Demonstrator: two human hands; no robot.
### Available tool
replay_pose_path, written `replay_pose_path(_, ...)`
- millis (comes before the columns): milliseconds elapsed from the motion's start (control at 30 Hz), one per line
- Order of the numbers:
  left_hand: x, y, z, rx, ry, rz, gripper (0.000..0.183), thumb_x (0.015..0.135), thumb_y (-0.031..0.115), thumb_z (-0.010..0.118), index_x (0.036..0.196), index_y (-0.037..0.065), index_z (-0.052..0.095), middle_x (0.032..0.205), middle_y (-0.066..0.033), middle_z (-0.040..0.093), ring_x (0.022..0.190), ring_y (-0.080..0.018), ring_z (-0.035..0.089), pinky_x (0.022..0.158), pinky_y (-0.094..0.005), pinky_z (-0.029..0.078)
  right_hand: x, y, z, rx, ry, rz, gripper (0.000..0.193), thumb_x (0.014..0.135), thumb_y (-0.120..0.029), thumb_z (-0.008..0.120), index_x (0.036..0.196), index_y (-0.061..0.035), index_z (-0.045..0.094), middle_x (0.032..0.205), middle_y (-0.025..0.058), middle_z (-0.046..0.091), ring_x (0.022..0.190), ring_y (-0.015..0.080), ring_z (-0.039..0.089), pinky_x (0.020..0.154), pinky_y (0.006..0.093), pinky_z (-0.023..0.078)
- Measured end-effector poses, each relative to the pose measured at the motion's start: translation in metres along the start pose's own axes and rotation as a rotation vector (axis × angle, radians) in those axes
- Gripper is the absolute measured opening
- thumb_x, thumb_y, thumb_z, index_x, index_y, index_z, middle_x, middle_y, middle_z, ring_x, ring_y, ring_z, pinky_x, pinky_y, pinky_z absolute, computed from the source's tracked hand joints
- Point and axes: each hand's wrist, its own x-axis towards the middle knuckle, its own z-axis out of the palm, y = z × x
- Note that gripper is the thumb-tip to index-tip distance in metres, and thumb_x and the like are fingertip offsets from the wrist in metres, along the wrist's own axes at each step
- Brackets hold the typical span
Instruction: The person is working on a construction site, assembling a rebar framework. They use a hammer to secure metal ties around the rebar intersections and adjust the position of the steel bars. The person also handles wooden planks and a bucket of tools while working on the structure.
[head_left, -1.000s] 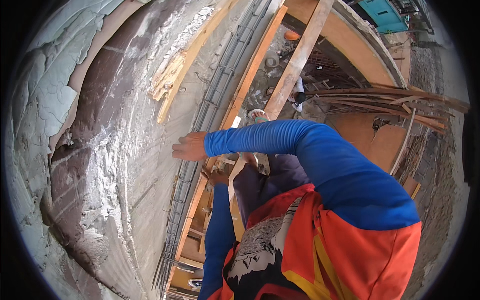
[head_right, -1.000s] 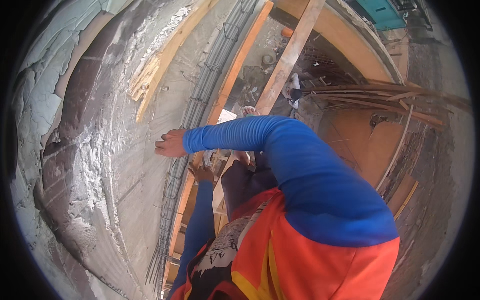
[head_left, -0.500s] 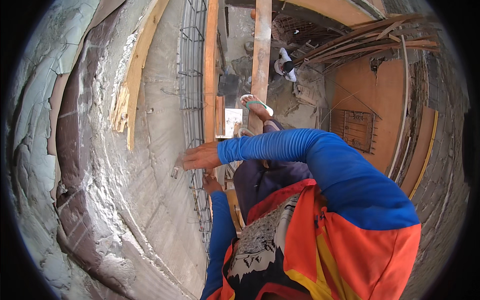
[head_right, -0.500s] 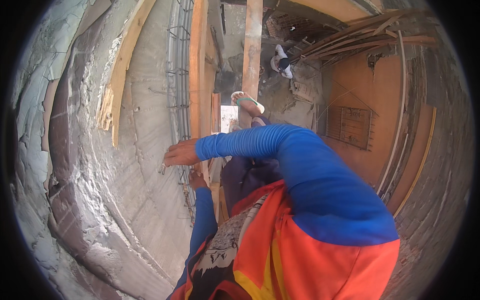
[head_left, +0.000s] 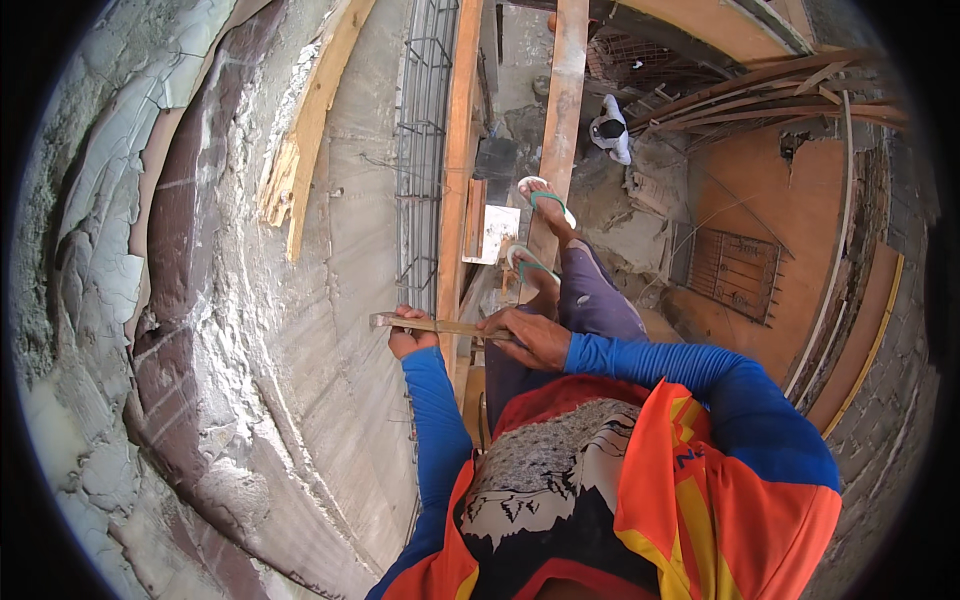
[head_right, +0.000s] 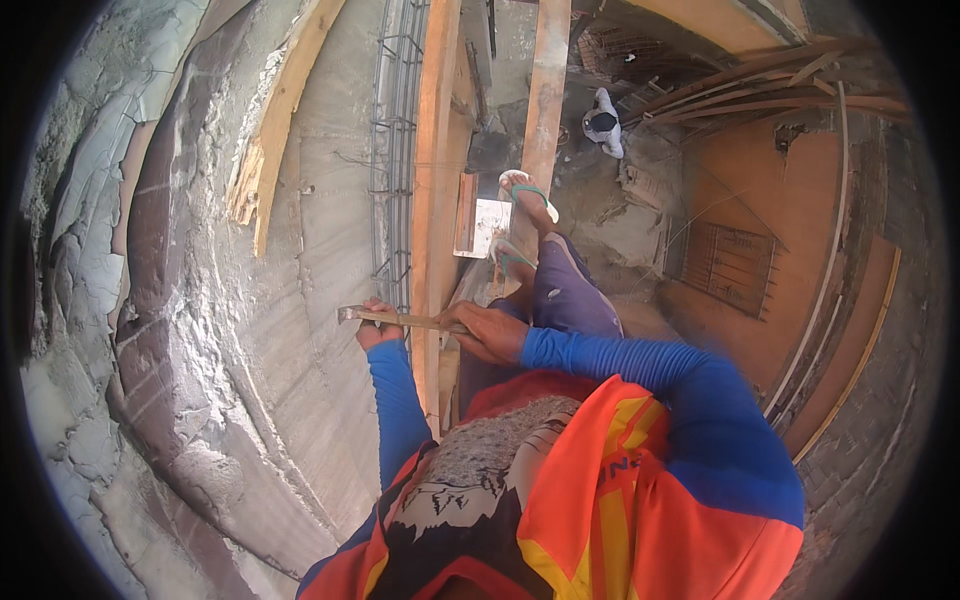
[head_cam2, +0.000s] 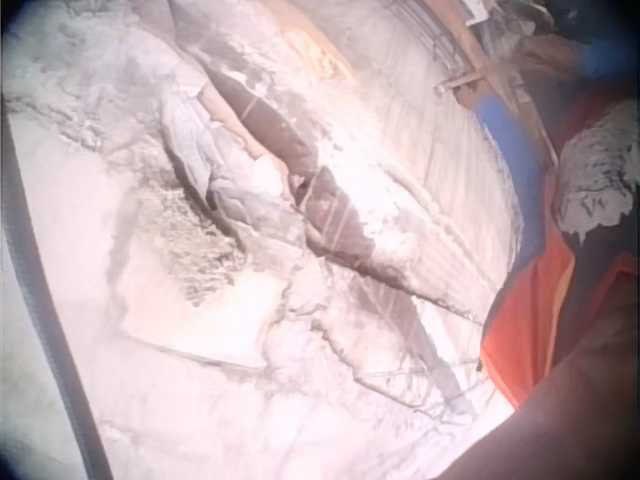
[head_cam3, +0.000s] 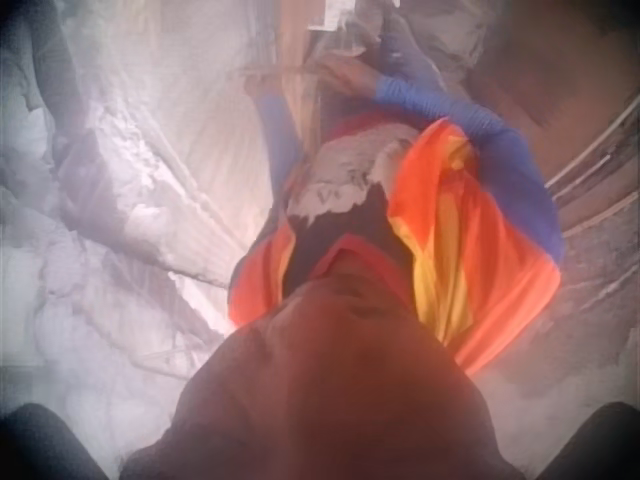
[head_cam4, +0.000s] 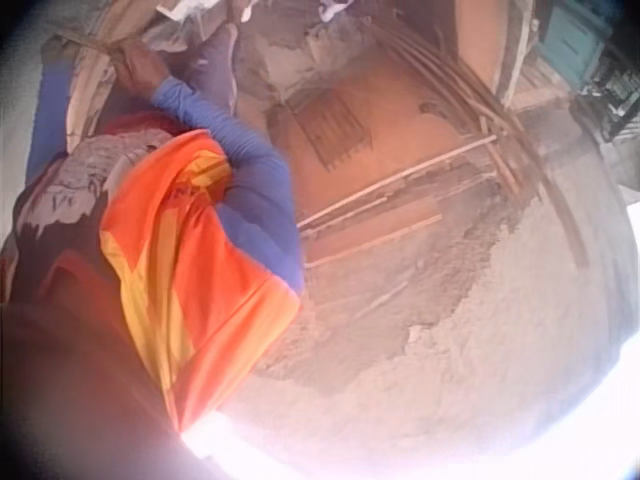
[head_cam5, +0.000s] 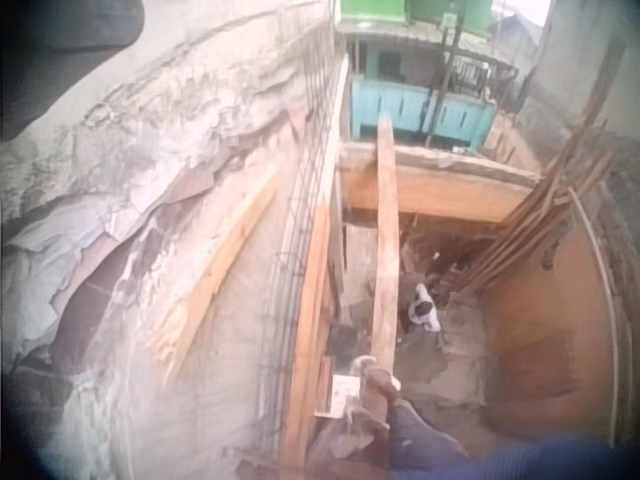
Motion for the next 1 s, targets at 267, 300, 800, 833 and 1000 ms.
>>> replay_pose_path(267,-0.010,-0.100,0.065,0.796,-0.266,0.412,0.019,0.105,0.027,0.050,0.093,0.014,0.057,0.090,-0.0024,0.059,0.057,-0.0142,0.055,0.051,-0.0264,0.047,0.009,0.019,0.008,-0.093,0.181,0.398,0.055,0.087,-0.007,0.061,0.138,-0.0018,0.039,0.118,0.0273,0.058,0.111,0.0424,0.060,0.091,0.0485,0.051)
replay_pose_path(300,-0.035,-0.127,0.082,0.870,-0.282,0.383,0.018,0.105,0.026,0.050,0.097,0.011,0.057,0.093,-0.0036,0.059,0.062,-0.0153,0.058,0.054,-0.0263,0.049,0.011,0.032,0.016,-0.041,0.284,0.374,0.053,0.089,-0.008,0.060,0.138,-0.0015,0.041,0.117,0.0284,0.059,0.110,0.0430,0.060,0.089,0.0492,0.051)
replay_pose_path(800,0.085,-0.245,0.315,3.009,-1.892,0.940,0.032,0.096,0.040,0.062,0.109,0.016,0.077,0.115,-0.0091,0.072,0.124,-0.0237,0.058,0.117,-0.0469,0.027,0.052,0.107,-0.091,0.630,0.954,0.623,0.046,0.103,-0.036,0.050,0.123,0.0042,0.057,0.079,0.0135,0.063,0.069,0.0214,0.062,0.069,0.0352,0.049)
replay_pose_path(833,0.094,-0.253,0.318,3.050,-2.075,1.020,0.032,0.096,0.041,0.061,0.110,0.018,0.077,0.115,-0.0070,0.073,0.125,-0.0221,0.057,0.122,-0.0496,0.020,0.056,0.111,-0.087,0.596,0.977,0.624,0.048,0.103,-0.038,0.050,0.123,0.0059,0.056,0.083,0.0185,0.066,0.076,0.0270,0.066,0.073,0.0380,0.050)
replay_pose_path(1000,0.114,-0.265,0.316,3.522,-2.001,0.761,0.032,0.098,0.046,0.054,0.114,0.028,0.075,0.118,0.0005,0.072,0.128,-0.0168,0.055,0.125,-0.0544,0.001,0.068,0.107,-0.077,0.658,0.970,0.683,0.058,0.103,-0.042,0.047,0.130,0.0089,0.047,0.093,0.0293,0.067,0.091,0.0407,0.068,0.085,0.0450,0.050)
